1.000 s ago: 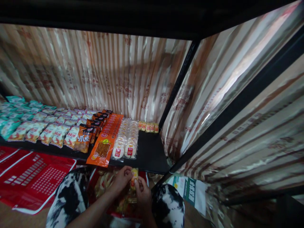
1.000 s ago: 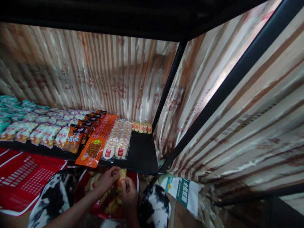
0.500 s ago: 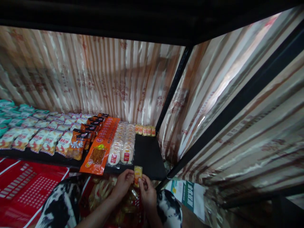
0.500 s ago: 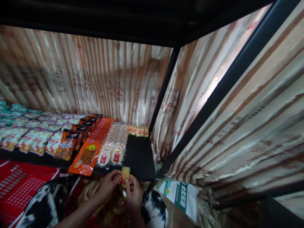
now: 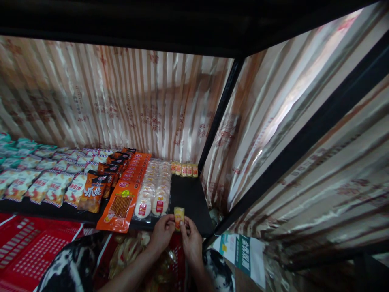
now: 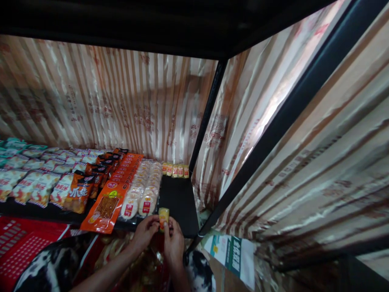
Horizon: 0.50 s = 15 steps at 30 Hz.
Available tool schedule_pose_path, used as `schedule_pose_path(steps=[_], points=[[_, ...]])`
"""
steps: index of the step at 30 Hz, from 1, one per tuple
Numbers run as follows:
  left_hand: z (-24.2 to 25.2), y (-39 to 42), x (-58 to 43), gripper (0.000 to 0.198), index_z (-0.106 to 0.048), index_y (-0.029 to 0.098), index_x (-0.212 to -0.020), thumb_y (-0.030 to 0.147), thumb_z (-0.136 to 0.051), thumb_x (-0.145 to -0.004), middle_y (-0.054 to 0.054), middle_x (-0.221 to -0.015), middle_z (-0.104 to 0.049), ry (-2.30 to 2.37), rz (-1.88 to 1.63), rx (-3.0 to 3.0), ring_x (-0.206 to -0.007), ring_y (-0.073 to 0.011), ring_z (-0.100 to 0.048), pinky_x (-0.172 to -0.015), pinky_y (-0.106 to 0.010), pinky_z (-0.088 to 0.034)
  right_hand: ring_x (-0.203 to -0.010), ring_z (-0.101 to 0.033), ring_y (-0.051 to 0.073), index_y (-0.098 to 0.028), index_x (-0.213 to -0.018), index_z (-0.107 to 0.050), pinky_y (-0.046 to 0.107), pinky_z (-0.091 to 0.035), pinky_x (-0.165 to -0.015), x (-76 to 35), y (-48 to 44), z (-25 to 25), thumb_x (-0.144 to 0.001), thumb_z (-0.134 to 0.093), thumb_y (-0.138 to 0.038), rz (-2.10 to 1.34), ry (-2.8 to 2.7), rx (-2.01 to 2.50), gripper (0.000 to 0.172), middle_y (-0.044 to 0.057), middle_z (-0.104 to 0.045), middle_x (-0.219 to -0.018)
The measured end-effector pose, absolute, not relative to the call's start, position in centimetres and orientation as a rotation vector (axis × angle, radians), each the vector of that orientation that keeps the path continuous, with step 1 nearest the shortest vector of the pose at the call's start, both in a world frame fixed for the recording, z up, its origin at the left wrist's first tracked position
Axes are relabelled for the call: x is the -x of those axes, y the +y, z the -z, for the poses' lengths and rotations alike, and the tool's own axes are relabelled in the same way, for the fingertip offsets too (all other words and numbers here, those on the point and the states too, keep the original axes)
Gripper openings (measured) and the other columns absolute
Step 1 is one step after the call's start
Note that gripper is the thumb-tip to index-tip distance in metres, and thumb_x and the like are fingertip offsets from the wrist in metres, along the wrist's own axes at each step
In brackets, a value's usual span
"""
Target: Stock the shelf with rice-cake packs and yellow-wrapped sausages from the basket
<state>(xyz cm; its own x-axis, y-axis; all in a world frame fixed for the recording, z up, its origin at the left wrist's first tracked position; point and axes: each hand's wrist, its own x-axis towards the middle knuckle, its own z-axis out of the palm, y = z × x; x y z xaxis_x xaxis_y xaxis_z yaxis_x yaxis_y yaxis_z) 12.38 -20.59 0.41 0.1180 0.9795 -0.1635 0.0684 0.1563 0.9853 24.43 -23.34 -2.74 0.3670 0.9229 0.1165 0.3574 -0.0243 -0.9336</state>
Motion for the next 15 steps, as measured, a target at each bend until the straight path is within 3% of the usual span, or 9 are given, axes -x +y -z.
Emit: schedule_pose_path(steps=[9,15], points=[[-0.5,-18.2,-14.1,0.029,-0.061,0.015,-0.095,0.010,-0.051,-0.069,-0.008,-0.101,-0.068,1.204,-0.979,-1.236,-0.092,-0.0183,-0.062,-0.083,-0.028,-0.047,-0.088,-0.065,0.021,-0.018,-0.109,-0.063,0.030,-0.052,-0.078,-25.6,-20.1,3.8,-0.080,-0.049,-0.050,-0.588,-1.172,1.581,0.045,0.010,-0.068,-0.100],[-0.3,-16.4,-15.4,0.035,-0.058,0.014,-0.101,0.006,-0.047,-0.069,-0.010,-0.107,-0.066,1.168,-0.969,-1.270,-0.099,-0.0176,-0.061,-0.087,-0.029,-0.047,-0.086,-0.065,0.021,-0.015,-0.111,-0.062,0.031,-0.052,-0.075,-26.5,-17.9,3.7,-0.082,-0.042,-0.050,-0.509,-1.219,1.687,0.049,0.011,-0.068,-0.102]])
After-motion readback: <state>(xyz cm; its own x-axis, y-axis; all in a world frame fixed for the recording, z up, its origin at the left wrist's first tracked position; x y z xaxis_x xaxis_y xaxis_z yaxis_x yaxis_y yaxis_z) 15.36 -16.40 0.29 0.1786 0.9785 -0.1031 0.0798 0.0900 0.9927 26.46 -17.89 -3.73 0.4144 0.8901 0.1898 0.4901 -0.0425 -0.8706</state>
